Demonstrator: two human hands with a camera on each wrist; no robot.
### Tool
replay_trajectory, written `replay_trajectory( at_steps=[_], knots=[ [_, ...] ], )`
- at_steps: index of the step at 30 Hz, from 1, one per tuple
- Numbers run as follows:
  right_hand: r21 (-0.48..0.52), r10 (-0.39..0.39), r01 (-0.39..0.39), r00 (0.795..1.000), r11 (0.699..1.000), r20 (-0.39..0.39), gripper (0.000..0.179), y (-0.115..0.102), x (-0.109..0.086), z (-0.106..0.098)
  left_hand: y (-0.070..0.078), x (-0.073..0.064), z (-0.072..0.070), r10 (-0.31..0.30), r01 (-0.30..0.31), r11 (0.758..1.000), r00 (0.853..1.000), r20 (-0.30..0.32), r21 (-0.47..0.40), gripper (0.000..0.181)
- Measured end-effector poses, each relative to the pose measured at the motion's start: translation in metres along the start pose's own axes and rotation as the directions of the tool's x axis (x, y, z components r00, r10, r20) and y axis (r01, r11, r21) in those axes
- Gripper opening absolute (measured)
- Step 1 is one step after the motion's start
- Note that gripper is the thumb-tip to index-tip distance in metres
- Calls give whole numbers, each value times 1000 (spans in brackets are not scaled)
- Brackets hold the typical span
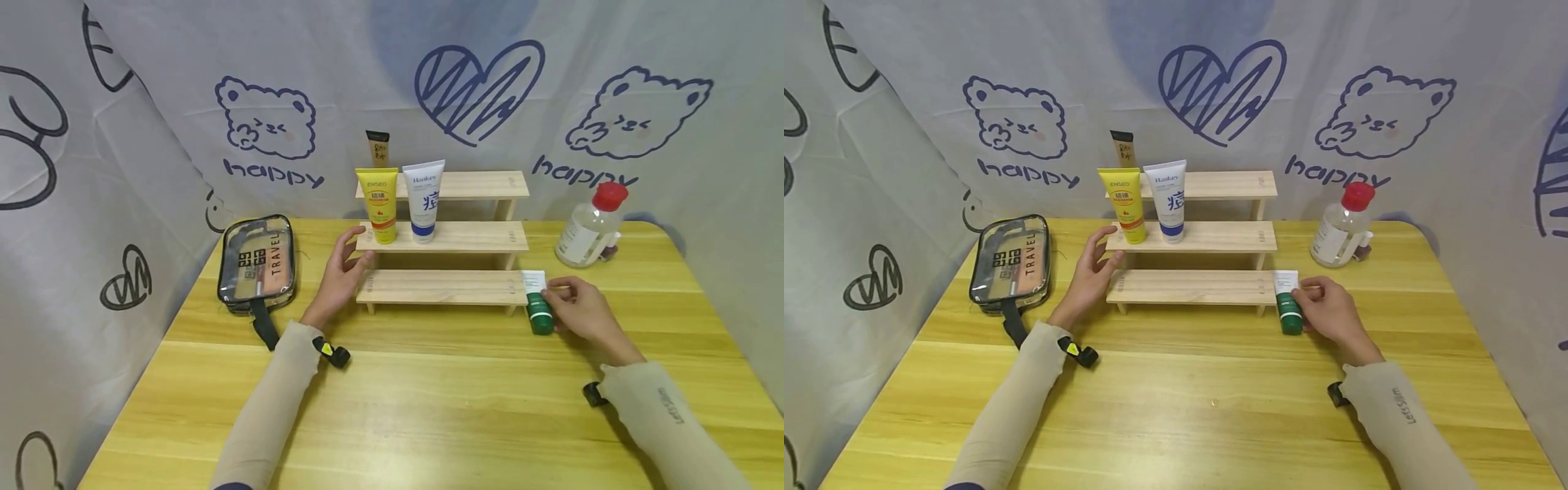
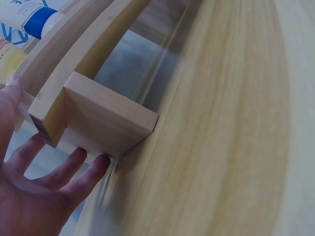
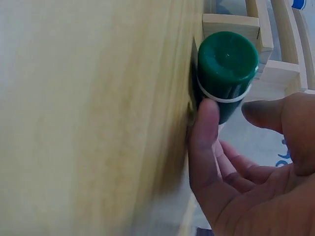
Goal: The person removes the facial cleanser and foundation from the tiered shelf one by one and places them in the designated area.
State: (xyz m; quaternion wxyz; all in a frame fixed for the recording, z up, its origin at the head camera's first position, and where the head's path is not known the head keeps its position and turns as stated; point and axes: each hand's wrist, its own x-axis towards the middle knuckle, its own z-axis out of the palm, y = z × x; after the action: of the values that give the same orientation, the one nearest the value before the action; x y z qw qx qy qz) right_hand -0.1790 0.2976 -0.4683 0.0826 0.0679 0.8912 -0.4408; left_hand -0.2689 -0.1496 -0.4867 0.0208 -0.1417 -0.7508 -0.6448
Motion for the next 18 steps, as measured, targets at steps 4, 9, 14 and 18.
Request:
replay_trajectory(
  at_steps=[4,9,14,18],
  knots=[
    [-80,-83,74,990,994,-110,59,-8,-5,-1,-1,1,0,2,-2,1000,1000,1,-5,56],
    [-118,-218,192,934,974,-282,49,-42,-13,3,-1,3,-2,5,-5,1000,1000,5,-6,55],
    [-67,-358,358,870,931,-338,37,-80,-13,11,0,3,0,2,-2,1000,1000,2,-11,56],
    [43,-454,487,839,872,-299,30,-103,-6,19,0,1,0,2,-2,1000,1000,0,-9,57]
  ],
)
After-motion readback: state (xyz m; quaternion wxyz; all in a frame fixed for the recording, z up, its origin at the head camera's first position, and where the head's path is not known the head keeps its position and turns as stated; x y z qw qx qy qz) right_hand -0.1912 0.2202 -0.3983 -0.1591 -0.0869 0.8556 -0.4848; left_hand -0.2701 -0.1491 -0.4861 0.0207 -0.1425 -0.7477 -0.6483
